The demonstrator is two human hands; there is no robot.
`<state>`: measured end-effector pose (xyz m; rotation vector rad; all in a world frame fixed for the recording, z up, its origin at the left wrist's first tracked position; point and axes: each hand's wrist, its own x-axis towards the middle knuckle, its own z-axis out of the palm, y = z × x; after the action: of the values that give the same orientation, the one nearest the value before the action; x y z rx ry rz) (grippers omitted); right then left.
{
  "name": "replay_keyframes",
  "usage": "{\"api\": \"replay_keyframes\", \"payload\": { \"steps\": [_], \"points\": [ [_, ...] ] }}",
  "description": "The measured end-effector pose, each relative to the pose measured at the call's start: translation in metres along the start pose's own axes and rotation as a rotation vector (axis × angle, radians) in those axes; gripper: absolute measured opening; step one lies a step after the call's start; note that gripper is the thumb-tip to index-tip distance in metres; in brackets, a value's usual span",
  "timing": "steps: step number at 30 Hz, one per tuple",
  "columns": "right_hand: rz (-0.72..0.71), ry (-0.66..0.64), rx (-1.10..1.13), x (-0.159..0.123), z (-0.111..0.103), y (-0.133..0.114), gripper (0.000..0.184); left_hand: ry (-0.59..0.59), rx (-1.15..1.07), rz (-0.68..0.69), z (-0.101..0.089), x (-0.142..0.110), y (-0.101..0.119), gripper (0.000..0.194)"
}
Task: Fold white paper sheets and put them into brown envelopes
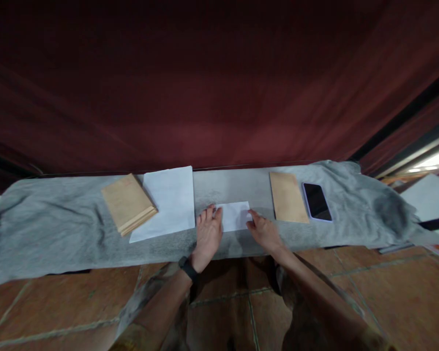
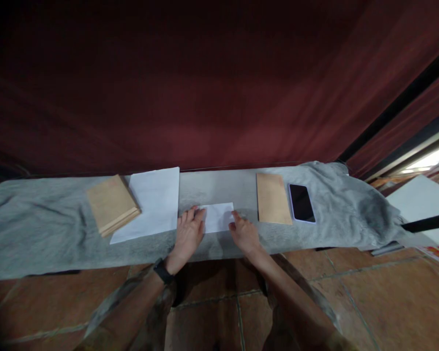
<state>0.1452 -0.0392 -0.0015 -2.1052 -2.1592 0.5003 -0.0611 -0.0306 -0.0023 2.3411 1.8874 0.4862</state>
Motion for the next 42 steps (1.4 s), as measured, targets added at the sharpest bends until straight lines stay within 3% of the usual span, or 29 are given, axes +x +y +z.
{"api": "replay_keyframes", "payload": {
  "steps": [3, 7, 10, 15, 26, 33, 42],
  "points": [
    [-0.011, 0.026, -0.017, -0.003, -0.008, 0.0, 0.043, -0.022, 0.016, 0.123, 0.009, -0.006, 0.012, 0.045],
    [-0.093, 0.168, 0.022, 0.0, -0.007, -0.003, 0.039, -0.047, 0.021, 0.224, 0.022, -0.015, 0.023, 0.052],
    [-0.213, 0.232, 0.087, 0.004, 0.005, -0.015, 0.048, -0.069, 0.052, 0.238, 0.026, -0.019, 0.024, 0.055],
    [-0.443, 0.224, 0.136, 0.004, 0.035, -0.036, 0.057, -0.094, 0.099, 0.313, 0.033, -0.022, 0.016, 0.065],
    [-0.352, 0.261, 0.081, 0.003, 0.05, -0.034, 0.06, -0.065, 0.106, 0.167, 0.038, -0.02, 0.013, 0.061],
    [-0.328, 0.291, 0.026, 0.003, 0.047, -0.023, 0.06, 0.029, 0.037, 0.074, 0.036, -0.018, -0.003, 0.065],
    [-0.275, 0.394, -0.029, 0.005, 0.044, -0.003, 0.06, 0.033, 0.057, -0.012, 0.026, -0.017, -0.012, 0.07]
  ]
}}
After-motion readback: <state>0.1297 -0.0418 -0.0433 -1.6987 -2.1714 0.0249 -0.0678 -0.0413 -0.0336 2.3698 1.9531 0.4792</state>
